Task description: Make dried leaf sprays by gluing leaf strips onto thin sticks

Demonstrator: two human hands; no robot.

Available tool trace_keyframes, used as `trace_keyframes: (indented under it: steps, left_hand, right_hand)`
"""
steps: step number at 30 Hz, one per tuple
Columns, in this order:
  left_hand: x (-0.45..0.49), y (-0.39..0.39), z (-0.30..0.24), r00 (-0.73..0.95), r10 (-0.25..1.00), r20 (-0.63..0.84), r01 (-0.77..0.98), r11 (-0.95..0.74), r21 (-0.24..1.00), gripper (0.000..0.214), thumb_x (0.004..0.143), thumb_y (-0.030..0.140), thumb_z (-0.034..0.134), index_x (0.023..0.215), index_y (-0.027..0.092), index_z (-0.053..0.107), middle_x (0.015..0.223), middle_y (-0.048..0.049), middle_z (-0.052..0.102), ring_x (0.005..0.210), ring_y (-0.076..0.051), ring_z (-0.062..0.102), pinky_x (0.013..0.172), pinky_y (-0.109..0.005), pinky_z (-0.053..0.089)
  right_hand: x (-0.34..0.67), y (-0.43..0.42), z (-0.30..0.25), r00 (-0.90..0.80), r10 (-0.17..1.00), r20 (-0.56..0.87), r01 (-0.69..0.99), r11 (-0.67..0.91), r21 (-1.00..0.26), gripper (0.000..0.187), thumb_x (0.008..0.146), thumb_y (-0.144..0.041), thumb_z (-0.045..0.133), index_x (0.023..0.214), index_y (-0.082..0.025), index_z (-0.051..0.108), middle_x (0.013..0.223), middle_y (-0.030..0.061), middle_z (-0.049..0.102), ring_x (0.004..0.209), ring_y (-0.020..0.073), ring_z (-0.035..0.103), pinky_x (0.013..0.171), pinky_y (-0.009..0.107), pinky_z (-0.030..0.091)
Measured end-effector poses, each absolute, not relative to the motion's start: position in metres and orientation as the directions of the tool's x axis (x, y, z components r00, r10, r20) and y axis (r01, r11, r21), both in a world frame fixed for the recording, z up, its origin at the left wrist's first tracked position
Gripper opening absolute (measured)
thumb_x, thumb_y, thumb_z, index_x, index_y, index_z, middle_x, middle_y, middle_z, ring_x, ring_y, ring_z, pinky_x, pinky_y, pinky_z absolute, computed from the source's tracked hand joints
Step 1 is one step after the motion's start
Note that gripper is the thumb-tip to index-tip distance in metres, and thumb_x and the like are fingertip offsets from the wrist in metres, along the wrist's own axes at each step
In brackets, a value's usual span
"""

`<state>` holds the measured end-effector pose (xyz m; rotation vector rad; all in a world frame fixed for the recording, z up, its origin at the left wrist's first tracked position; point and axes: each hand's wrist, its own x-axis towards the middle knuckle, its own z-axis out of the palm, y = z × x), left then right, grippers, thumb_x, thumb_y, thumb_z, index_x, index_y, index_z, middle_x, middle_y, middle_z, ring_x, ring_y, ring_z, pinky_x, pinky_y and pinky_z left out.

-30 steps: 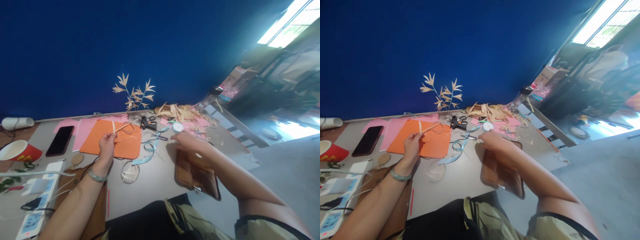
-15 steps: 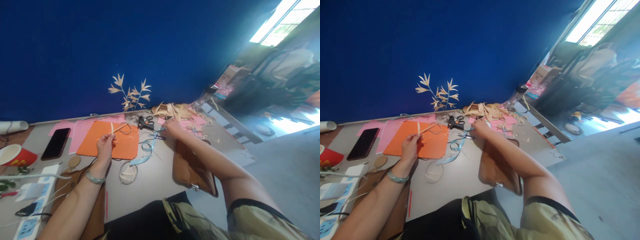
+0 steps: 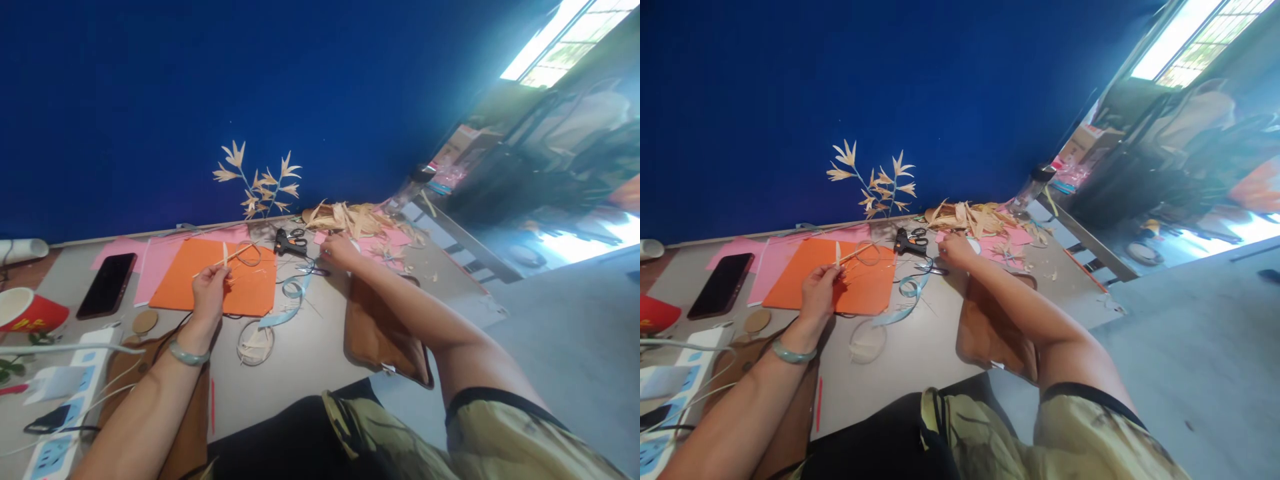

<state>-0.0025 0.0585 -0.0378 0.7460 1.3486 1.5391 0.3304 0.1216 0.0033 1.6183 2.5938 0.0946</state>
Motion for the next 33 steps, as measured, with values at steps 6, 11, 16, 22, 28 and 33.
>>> trace_keyframes:
  steps: [6,11,16,22,28,33]
  left_hand:
    - [-0.001,0.058,-0.038,-0.369,0.919,-0.137,-0.252,0.043,0.967,0.021,0.061,0.031,0.071,0.071,0.015,0.061,0.058,0.0023,0.060,0.047,-0.008,0.052,0.045,-0.020,0.043]
    - [0.000,0.056,-0.037,-0.355,0.923,-0.149,-0.259,0.056,0.964,0.022,0.061,0.031,0.071,0.071,0.014,0.061,0.058,0.0027,0.059,0.046,-0.007,0.051,0.045,-0.019,0.042]
    - [-0.001,0.057,-0.040,-0.351,0.924,-0.152,-0.261,0.059,0.964,0.022,0.060,0.031,0.072,0.071,0.014,0.062,0.059,0.0022,0.059,0.048,-0.008,0.052,0.044,-0.019,0.042]
    - [-0.002,0.056,-0.040,-0.353,0.924,-0.148,-0.252,0.059,0.966,0.021,0.060,0.031,0.071,0.070,0.015,0.061,0.061,0.0020,0.060,0.049,-0.009,0.052,0.044,-0.020,0.043]
    - [0.001,0.055,-0.034,-0.361,0.921,-0.148,-0.242,0.061,0.968,0.021,0.060,0.031,0.069,0.070,0.015,0.060,0.058,0.0025,0.058,0.046,-0.008,0.050,0.043,-0.020,0.042]
    - [0.003,0.054,-0.028,-0.373,0.918,-0.135,-0.211,0.058,0.976,0.019,0.060,0.030,0.067,0.068,0.015,0.059,0.055,0.0026,0.057,0.044,-0.007,0.048,0.042,-0.019,0.040]
  right_hand:
    - [0.330,0.106,0.002,-0.484,0.874,0.037,0.874,0.481,0.067,0.046,0.077,-0.030,0.062,0.121,-0.014,0.060,0.117,0.0170,0.060,0.105,0.0301,0.049,0.087,0.040,0.028]
    - [0.305,0.075,0.002,-0.758,0.650,0.055,0.647,0.760,-0.071,0.036,0.078,-0.026,0.061,0.113,-0.017,0.063,0.114,0.0136,0.060,0.103,0.0261,0.050,0.087,0.037,0.032]
    - [0.275,0.038,0.011,-0.883,0.468,-0.021,0.468,0.881,-0.064,0.029,0.080,-0.025,0.060,0.109,-0.019,0.063,0.110,0.0120,0.058,0.097,0.0238,0.048,0.081,0.036,0.034]
    - [0.260,0.014,0.019,-0.923,0.380,-0.062,0.383,0.924,-0.027,0.022,0.087,-0.022,0.051,0.105,-0.016,0.062,0.099,0.0119,0.060,0.088,0.0220,0.047,0.081,0.036,0.033]
    - [0.261,0.006,0.025,-0.925,0.371,-0.086,0.374,0.927,-0.022,0.020,0.089,-0.016,0.043,0.094,-0.016,0.062,0.086,0.0086,0.061,0.082,0.0205,0.048,0.084,0.036,0.031]
    - [0.252,0.004,0.024,-0.935,0.350,-0.052,0.351,0.936,-0.026,0.019,0.089,-0.017,0.043,0.088,-0.017,0.062,0.081,0.0070,0.061,0.079,0.0198,0.047,0.084,0.036,0.030]
